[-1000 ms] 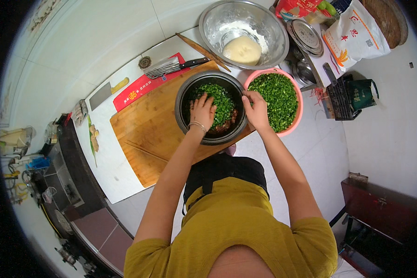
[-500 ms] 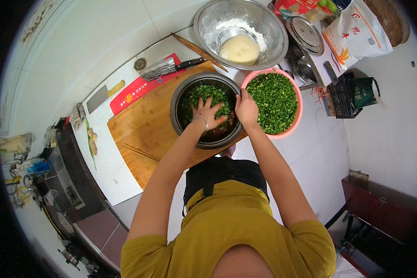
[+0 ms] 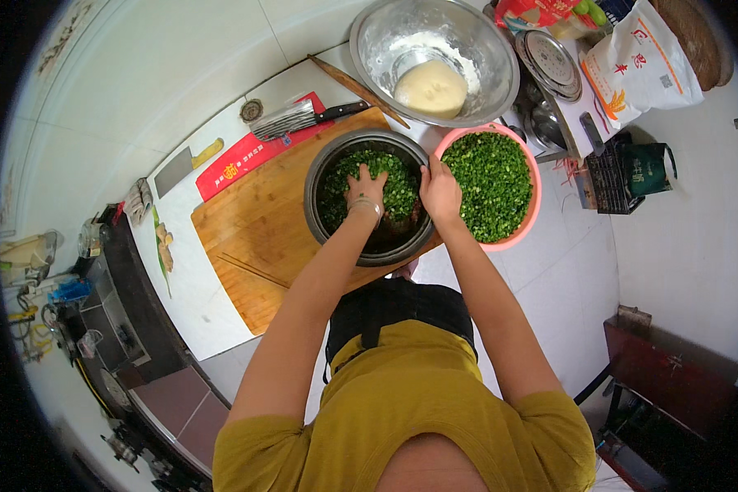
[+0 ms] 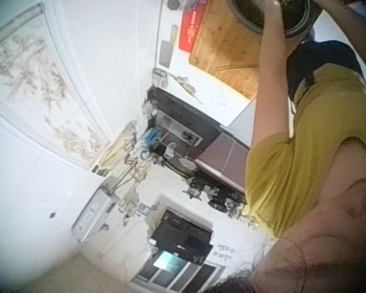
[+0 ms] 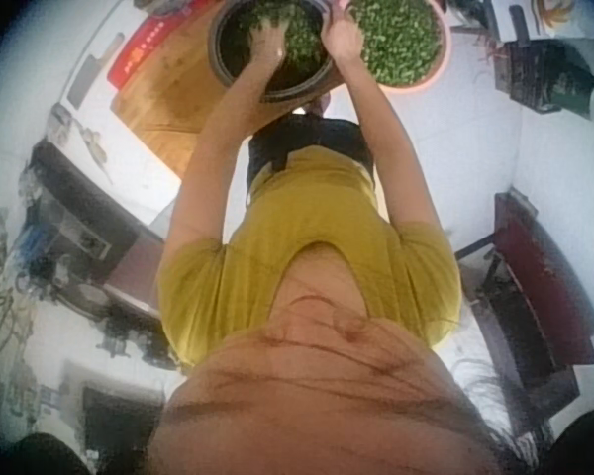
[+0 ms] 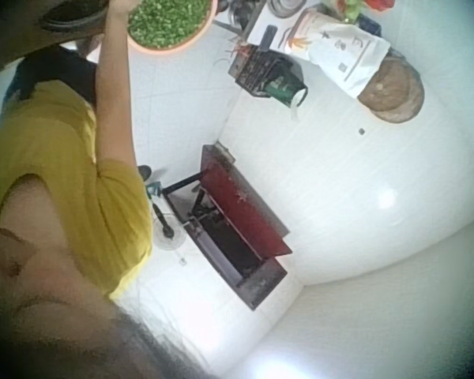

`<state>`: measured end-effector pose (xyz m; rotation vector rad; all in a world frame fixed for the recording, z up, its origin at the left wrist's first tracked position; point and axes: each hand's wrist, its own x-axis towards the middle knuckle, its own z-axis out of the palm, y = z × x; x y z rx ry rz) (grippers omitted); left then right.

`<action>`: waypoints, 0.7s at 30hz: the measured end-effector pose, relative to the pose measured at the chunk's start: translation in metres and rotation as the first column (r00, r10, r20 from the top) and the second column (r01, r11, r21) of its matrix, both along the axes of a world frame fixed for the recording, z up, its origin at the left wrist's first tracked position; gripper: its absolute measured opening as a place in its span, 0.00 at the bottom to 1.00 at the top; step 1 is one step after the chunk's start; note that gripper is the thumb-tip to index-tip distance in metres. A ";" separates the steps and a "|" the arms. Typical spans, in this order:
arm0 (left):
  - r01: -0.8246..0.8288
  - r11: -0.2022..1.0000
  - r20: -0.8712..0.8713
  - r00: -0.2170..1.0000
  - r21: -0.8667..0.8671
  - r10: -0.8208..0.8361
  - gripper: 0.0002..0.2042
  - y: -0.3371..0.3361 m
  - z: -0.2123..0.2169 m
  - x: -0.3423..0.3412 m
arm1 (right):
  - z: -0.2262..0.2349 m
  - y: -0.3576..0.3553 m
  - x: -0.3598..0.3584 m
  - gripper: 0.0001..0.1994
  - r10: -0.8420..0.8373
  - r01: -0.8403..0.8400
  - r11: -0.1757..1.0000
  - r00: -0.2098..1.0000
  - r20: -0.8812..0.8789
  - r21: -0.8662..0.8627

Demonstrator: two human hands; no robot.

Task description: The person transfers chopped green vegetables from a pink bowl into a dark pot and mixes them by hand. The person repeatedly scoops the vegetables and incorporates them into the mixture in the pot, using both hands to ensure even distribution.

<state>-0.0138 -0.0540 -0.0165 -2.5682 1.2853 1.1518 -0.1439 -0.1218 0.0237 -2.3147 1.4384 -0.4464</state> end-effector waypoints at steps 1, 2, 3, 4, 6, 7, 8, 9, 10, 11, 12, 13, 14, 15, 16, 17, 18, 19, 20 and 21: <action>0.042 0.999 0.044 0.998 0.001 -0.042 0.33 -0.008 0.027 -0.002 | 0.000 -0.001 0.000 0.10 -0.003 0.003 1.000 1.000 -0.002 -0.007; 0.063 0.998 0.004 0.998 0.007 -0.063 0.33 -0.011 0.032 0.000 | 0.000 -0.001 0.000 0.11 -0.007 0.007 1.000 1.000 -0.011 0.011; 0.077 0.997 -0.032 0.997 0.010 -0.077 0.33 -0.013 0.035 0.004 | 0.001 -0.002 0.001 0.13 -0.003 0.004 1.000 1.000 -0.017 0.027; 0.091 0.996 -0.068 0.994 0.013 -0.090 0.33 -0.014 0.036 0.008 | 0.002 -0.002 0.001 0.14 0.001 0.000 0.999 1.000 -0.024 0.043; 0.152 0.985 -0.077 0.986 0.083 -0.146 0.33 -0.006 0.034 0.014 | 0.000 -0.002 0.000 0.13 -0.001 0.002 0.999 1.000 -0.021 0.041; 0.146 0.982 -0.081 0.987 0.118 -0.137 0.35 0.003 0.056 0.011 | -0.001 -0.003 -0.001 0.13 -0.009 0.009 0.999 1.000 -0.015 0.039; 0.132 0.979 -0.082 0.989 0.155 -0.121 0.37 0.013 0.069 0.009 | -0.001 -0.002 -0.001 0.13 -0.010 0.010 0.999 1.000 -0.006 0.040; 0.101 0.965 -0.086 0.993 0.243 -0.082 0.42 0.019 0.069 0.011 | 0.000 -0.002 -0.002 0.13 -0.017 0.018 0.999 1.000 -0.010 0.045; -0.035 0.975 -0.094 0.994 0.218 0.057 0.43 0.025 0.051 0.013 | 0.001 -0.002 0.000 0.13 -0.016 0.017 0.999 1.000 -0.010 0.051; -0.173 0.966 -0.106 0.975 0.192 0.196 0.45 0.030 0.019 0.013 | 0.002 -0.001 0.001 0.13 -0.014 0.014 0.998 1.000 -0.011 0.056; -0.305 0.938 -0.125 0.937 0.166 0.327 0.48 0.031 0.010 0.012 | 0.002 -0.002 0.001 0.13 -0.012 0.012 0.999 1.000 0.000 0.051; -0.414 0.895 -0.213 0.871 0.169 0.443 0.54 0.029 0.002 0.015 | 0.002 -0.001 0.001 0.12 -0.011 0.011 0.999 1.000 0.011 0.047; -0.474 0.867 -0.205 0.843 0.157 0.498 0.52 0.023 -0.006 0.017 | 0.002 -0.002 0.001 0.12 -0.011 0.010 0.999 1.000 0.022 0.043; -0.532 0.834 -0.201 0.809 0.147 0.552 0.50 0.012 -0.010 0.016 | 0.002 -0.002 0.001 0.12 -0.007 0.006 0.999 1.000 0.025 0.041; -0.591 0.795 -0.196 0.771 0.135 0.606 0.49 0.003 -0.003 0.015 | 0.004 -0.003 0.002 0.12 0.000 -0.002 0.999 1.000 0.030 0.038; -0.655 0.747 -0.199 0.722 0.112 0.663 0.50 -0.004 0.005 0.013 | 0.004 -0.003 0.003 0.12 0.007 -0.008 0.999 0.999 0.035 0.034; -0.674 0.737 -0.234 0.709 0.052 0.665 0.48 -0.009 0.004 0.012 | 0.003 -0.004 0.004 0.12 0.012 -0.013 1.000 0.999 0.043 0.026; -0.692 0.722 -0.270 0.697 -0.009 0.664 0.47 -0.014 0.002 0.012 | 0.001 -0.006 0.004 0.12 0.016 -0.017 1.000 0.999 0.052 0.017; -0.708 0.703 -0.305 0.685 -0.068 0.661 0.45 -0.020 -0.002 0.013 | -0.001 -0.007 0.003 0.12 0.020 -0.021 1.000 0.998 0.060 0.008; -0.779 0.590 -0.520 0.602 -0.213 0.606 0.41 -0.022 -0.055 0.019 | -0.002 -0.006 0.006 0.11 0.047 -0.047 0.999 0.996 0.075 0.003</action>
